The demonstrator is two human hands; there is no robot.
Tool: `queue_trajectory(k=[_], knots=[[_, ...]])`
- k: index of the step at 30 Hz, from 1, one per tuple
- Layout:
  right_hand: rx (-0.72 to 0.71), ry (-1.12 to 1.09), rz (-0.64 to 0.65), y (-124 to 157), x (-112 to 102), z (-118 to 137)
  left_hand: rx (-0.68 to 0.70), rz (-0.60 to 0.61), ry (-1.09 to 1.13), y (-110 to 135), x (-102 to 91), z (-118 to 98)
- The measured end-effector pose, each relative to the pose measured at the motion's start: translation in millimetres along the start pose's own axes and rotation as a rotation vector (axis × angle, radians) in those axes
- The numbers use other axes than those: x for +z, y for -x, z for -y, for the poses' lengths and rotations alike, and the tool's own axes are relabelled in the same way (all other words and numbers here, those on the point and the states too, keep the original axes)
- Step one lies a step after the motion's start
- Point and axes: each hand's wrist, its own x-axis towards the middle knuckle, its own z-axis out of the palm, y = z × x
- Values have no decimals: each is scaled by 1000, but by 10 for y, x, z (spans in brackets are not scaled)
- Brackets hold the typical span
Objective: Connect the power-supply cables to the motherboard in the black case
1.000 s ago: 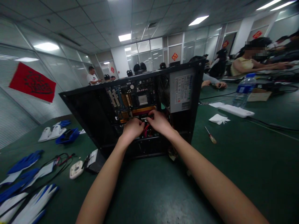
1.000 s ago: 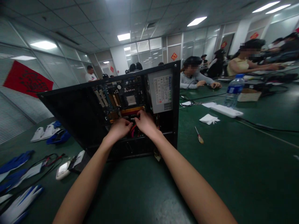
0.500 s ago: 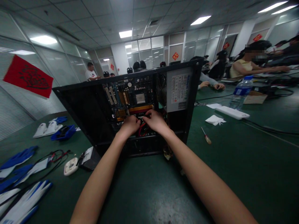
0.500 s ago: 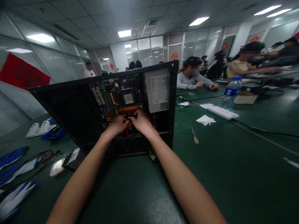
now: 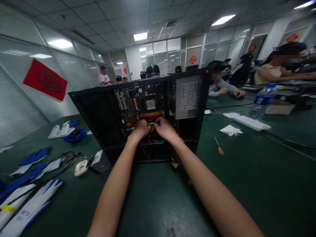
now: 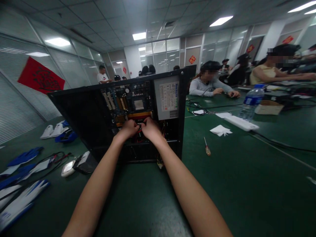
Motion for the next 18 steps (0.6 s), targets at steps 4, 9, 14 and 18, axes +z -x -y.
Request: queue_trajectory(k=[4, 9, 14, 18], knots=[[7, 3, 24, -18, 21, -19, 17, -14, 51, 28, 42, 28], [13, 1, 55, -28, 28, -36, 43, -216, 159, 164, 55, 183], [101, -70, 127, -70, -8, 31, 213, -99, 364, 302, -5, 258], [132, -140, 208, -99, -22, 65, 236, 144, 425, 309, 9, 255]])
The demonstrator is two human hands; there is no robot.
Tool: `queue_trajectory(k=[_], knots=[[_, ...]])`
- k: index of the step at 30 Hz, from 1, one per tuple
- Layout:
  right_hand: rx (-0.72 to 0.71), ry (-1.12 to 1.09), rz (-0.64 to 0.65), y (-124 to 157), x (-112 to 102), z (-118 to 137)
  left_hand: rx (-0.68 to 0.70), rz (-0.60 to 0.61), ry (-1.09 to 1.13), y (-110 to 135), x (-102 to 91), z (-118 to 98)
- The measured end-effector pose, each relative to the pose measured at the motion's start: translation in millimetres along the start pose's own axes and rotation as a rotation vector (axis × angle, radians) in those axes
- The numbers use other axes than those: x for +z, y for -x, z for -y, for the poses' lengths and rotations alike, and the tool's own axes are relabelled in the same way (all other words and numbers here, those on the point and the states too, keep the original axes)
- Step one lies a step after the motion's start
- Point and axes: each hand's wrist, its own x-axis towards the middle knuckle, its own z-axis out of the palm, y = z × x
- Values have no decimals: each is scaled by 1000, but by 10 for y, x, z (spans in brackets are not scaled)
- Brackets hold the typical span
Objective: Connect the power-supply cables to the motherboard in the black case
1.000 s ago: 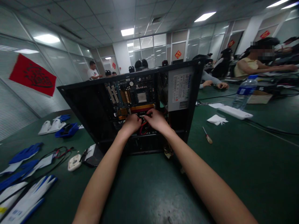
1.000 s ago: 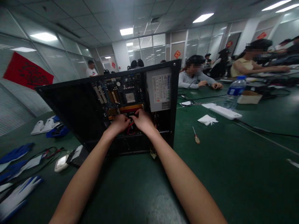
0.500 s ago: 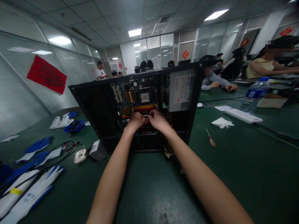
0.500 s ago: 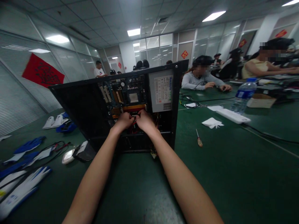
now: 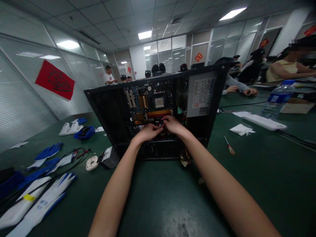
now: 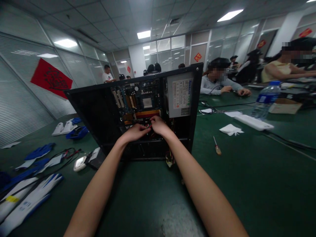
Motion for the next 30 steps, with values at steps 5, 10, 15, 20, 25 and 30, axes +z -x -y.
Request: queue_trajectory(k=[5, 10, 15, 20, 25, 30], knots=[[-98, 191, -103, -6, 49, -67, -71, -22, -86, -41, 46, 9], [-95, 456, -151, 36, 81, -90, -40, -46, -290, -51, 69, -53], [-101, 594, -100, 106, 50, -26, -83, -69, -446, -10, 57, -152], [-136, 685, -41, 125, 36, -5, -109, -96, -524, 22, 54, -226], [-109, 693, -43, 84, 43, -13, -120, -114, -545, 9, 81, -220], [-97, 647, -61, 63, 20, -17, -82, -147, -519, 3, 89, -190]])
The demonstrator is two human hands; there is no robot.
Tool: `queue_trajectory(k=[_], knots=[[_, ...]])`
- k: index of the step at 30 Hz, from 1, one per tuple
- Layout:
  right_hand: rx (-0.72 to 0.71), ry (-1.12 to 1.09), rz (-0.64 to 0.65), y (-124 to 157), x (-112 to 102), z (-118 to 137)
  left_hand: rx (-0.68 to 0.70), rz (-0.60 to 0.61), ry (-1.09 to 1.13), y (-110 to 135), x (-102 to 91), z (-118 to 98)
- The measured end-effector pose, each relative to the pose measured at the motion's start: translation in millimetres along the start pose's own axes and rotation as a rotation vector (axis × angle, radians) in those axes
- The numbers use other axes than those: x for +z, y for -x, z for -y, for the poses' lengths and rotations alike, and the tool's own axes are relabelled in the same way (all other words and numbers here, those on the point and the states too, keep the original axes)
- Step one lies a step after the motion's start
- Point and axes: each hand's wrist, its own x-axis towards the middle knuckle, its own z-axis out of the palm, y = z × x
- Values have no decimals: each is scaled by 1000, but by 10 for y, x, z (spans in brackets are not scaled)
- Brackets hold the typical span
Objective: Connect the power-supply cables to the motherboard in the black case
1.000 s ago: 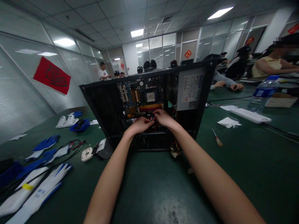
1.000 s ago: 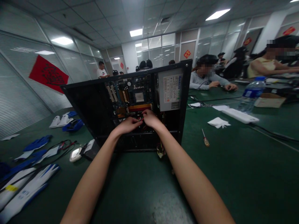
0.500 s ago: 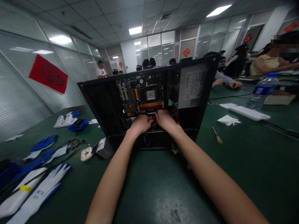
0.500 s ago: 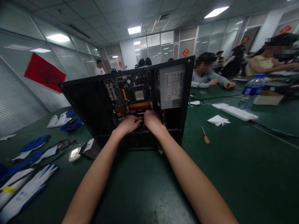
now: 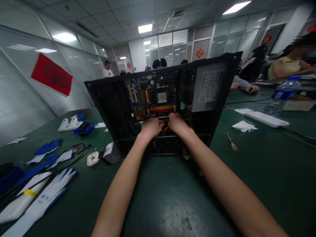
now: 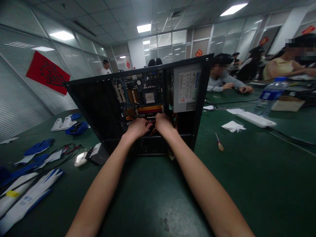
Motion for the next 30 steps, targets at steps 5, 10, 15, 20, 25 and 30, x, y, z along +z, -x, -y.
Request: queue_trajectory(k=[5, 10, 15, 20, 25, 30], knots=[[22, -39, 17, -8, -22, -8, -14, 15, 55, -9, 0, 24], [28, -41, 9, -12, -22, -4, 10, 43, 107, -15, -10, 32], [29, -63, -14, -10, -8, -23, 56, 66, 132, -18, -10, 40], [40, -75, -13, -4, -7, -24, 82, 18, 115, -16, 8, 64], [43, -73, -2, -1, -17, -12, 87, 19, 98, 0, -13, 53], [63, -82, 6, -6, -1, -15, 84, 37, 116, -1, -13, 52]])
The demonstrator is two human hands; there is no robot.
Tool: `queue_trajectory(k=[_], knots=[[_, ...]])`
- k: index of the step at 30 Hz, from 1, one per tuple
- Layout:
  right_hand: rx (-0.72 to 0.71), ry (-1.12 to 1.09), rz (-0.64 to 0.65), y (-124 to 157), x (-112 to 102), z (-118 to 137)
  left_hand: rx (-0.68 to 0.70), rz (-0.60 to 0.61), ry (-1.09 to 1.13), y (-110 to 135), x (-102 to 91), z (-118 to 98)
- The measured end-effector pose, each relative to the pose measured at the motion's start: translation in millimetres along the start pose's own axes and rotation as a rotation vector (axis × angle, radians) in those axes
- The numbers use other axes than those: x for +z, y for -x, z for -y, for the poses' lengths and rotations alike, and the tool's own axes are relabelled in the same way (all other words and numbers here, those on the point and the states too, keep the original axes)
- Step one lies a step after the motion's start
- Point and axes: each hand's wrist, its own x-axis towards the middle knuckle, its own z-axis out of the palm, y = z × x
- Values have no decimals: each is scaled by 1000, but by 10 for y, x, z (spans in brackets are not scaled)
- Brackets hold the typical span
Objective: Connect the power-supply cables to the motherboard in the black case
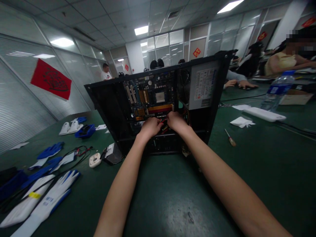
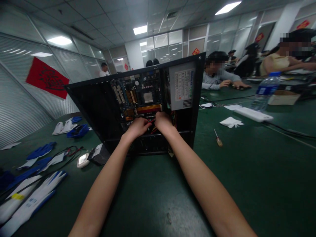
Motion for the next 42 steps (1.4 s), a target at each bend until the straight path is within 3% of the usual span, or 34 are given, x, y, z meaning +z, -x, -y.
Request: queue_trajectory(k=[24, 30, 42], knots=[[46, 40, 34, 66, -63, 74, -126, -91, -85, 46, -20, -84], [39, 57, 30, 64, -67, 68, -90, -28, -42, 50, -33, -57], [1, 78, 44, 120, -79, 85, -92, -42, -158, 28, -2, -51]])
